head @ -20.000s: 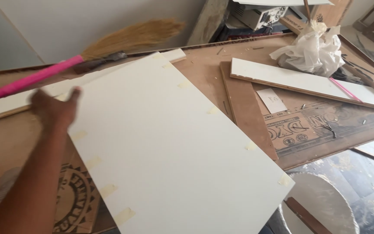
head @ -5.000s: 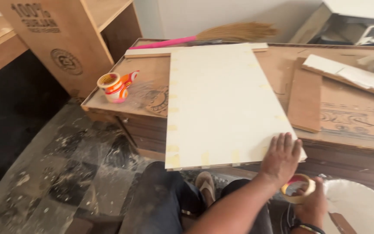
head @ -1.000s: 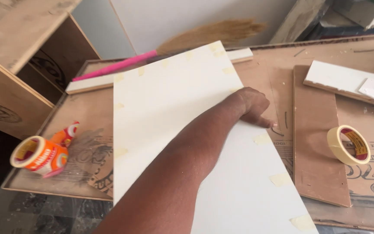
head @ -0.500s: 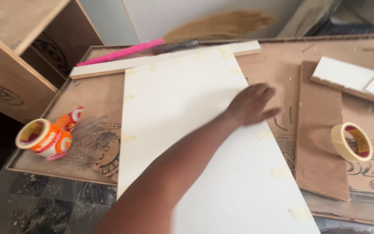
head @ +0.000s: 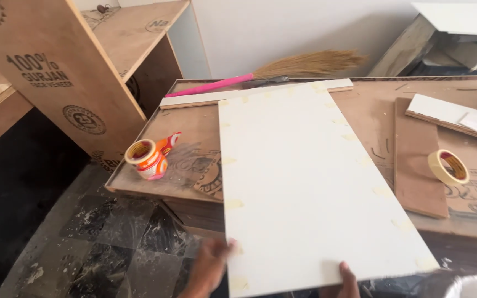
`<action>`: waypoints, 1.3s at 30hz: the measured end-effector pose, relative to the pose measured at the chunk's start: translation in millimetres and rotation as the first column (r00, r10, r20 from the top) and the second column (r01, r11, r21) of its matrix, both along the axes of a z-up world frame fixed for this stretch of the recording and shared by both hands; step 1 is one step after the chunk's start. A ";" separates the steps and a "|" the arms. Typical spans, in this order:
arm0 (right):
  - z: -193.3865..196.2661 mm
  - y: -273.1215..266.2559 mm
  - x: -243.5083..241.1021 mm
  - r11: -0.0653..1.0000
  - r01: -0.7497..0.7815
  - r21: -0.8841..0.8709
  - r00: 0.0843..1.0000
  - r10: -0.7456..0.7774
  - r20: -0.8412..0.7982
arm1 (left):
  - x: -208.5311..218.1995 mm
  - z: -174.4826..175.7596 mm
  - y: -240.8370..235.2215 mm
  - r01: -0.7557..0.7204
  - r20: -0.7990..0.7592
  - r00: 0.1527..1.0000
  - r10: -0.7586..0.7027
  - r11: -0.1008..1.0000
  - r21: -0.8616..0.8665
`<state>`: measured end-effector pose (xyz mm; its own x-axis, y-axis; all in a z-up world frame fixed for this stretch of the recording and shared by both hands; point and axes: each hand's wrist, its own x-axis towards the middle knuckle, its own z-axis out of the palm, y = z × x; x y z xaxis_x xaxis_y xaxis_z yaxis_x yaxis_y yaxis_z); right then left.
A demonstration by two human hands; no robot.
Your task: Applying masking tape to the edges of a white laminate board in a furniture workshop.
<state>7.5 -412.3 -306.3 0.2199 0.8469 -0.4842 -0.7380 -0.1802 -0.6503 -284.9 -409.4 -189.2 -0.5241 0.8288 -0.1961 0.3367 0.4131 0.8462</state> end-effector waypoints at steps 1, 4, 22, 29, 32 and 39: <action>-2.6 31.3 -4.9 1.000 0.000 -0.003 1.000 0.000 0.003 | 8.1 6.1 -14.9 0.053 0.275 0.961 0.026 0.960 -0.274; -51.3 32.3 4.3 0.986 0.037 0.164 0.996 -0.024 -0.083 | 16.6 -53.6 -16.7 0.336 0.539 0.813 -0.220 0.934 -0.125; 41.5 73.6 -8.8 0.857 -0.443 -0.265 0.708 0.515 0.483 | -36.8 -55.2 62.4 0.342 0.389 0.873 -0.293 0.938 -0.061; 117.0 61.5 43.0 0.634 -0.622 -0.460 0.298 0.735 0.609 | -14.3 -46.9 71.8 0.255 0.319 0.925 -0.208 0.960 -0.113; 135.6 76.2 85.5 0.714 -0.700 -0.022 0.462 0.476 0.748 | -18.6 -47.8 71.1 0.220 0.317 0.932 -0.177 0.970 -0.105; 79.9 241.4 229.9 0.958 -0.016 0.287 -0.126 -0.287 0.950 | -14.3 -35.2 34.5 0.225 0.395 0.909 -0.136 0.956 -0.190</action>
